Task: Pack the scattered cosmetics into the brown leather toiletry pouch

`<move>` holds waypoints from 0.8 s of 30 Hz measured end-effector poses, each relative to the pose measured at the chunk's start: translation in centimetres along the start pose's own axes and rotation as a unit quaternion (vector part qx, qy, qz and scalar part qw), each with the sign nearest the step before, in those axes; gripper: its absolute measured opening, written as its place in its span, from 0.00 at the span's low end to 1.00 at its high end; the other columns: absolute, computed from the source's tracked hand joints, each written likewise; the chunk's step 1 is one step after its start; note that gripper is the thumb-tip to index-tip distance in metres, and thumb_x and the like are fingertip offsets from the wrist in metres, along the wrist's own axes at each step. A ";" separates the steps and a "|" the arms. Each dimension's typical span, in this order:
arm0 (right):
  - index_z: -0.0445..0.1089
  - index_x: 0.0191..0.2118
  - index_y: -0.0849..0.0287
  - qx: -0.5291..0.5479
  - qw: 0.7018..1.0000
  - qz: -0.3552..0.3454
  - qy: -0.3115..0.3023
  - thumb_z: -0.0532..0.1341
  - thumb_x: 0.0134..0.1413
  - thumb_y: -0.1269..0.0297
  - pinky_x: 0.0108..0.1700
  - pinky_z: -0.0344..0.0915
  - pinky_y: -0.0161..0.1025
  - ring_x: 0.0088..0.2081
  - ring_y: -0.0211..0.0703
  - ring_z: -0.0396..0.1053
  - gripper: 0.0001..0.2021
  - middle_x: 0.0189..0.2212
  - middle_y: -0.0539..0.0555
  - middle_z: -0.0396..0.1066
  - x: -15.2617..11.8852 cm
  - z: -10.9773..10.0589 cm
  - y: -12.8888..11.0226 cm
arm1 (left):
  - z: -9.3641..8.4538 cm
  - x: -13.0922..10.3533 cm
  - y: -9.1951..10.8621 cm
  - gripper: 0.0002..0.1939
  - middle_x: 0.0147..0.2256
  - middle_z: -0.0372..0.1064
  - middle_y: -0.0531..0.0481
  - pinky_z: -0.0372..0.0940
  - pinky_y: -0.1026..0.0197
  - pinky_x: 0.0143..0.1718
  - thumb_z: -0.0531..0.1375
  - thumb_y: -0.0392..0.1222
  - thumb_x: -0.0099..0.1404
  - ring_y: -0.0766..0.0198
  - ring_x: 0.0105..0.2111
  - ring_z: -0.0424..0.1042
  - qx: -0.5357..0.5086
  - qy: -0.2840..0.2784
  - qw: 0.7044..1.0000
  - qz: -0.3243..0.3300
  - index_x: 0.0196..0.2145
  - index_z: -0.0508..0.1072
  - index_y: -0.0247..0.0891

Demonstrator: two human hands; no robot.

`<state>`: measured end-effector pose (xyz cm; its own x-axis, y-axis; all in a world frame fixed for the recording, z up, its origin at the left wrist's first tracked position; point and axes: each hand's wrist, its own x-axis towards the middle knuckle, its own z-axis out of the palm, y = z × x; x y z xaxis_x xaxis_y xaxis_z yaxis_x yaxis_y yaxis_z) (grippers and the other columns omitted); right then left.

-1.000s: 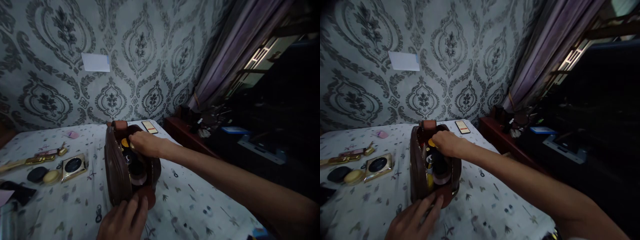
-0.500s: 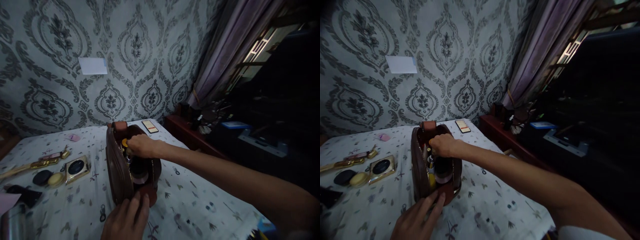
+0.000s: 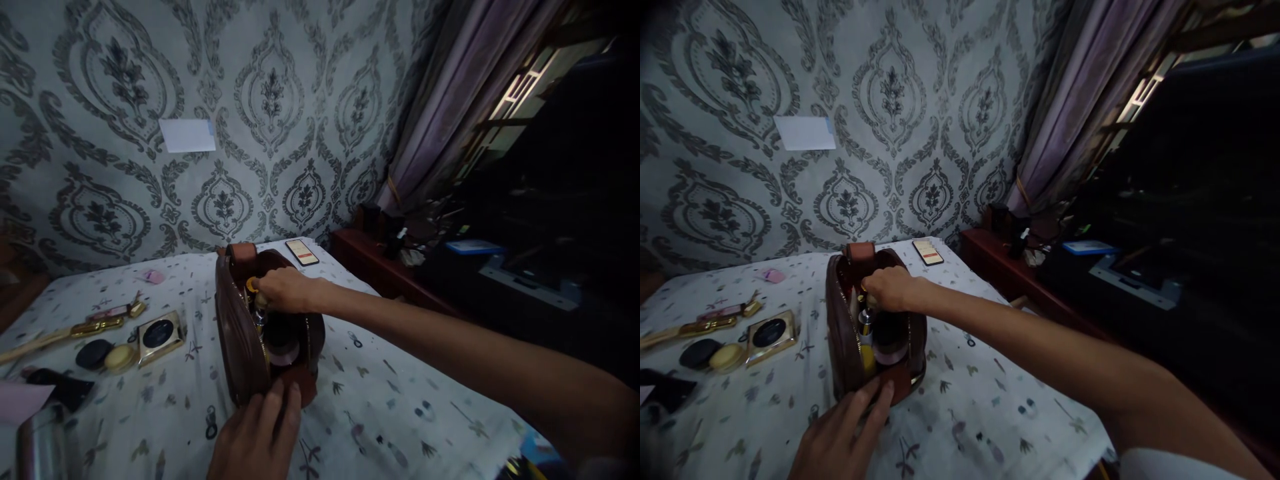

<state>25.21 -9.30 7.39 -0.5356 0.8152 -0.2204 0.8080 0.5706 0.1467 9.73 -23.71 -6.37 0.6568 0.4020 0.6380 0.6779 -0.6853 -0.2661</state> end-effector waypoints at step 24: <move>0.75 0.41 0.65 -0.082 0.995 -0.029 0.040 0.58 0.59 0.74 0.47 0.67 0.46 0.44 0.55 0.77 0.09 0.36 0.65 0.79 -3.9 -0.4 -0.6 | -2.2 3.3 -1.0 0.17 0.31 0.75 0.53 0.64 0.61 0.19 0.48 0.24 0.63 0.65 0.20 0.72 -0.023 0.023 0.997 -0.067 0.45 0.67 0.36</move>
<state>26.70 -12.75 8.49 -0.6034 0.7820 -0.1558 0.7280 0.6200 0.2926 10.48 -23.02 -2.35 0.5450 0.4634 0.6987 0.7418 -0.6550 -0.1440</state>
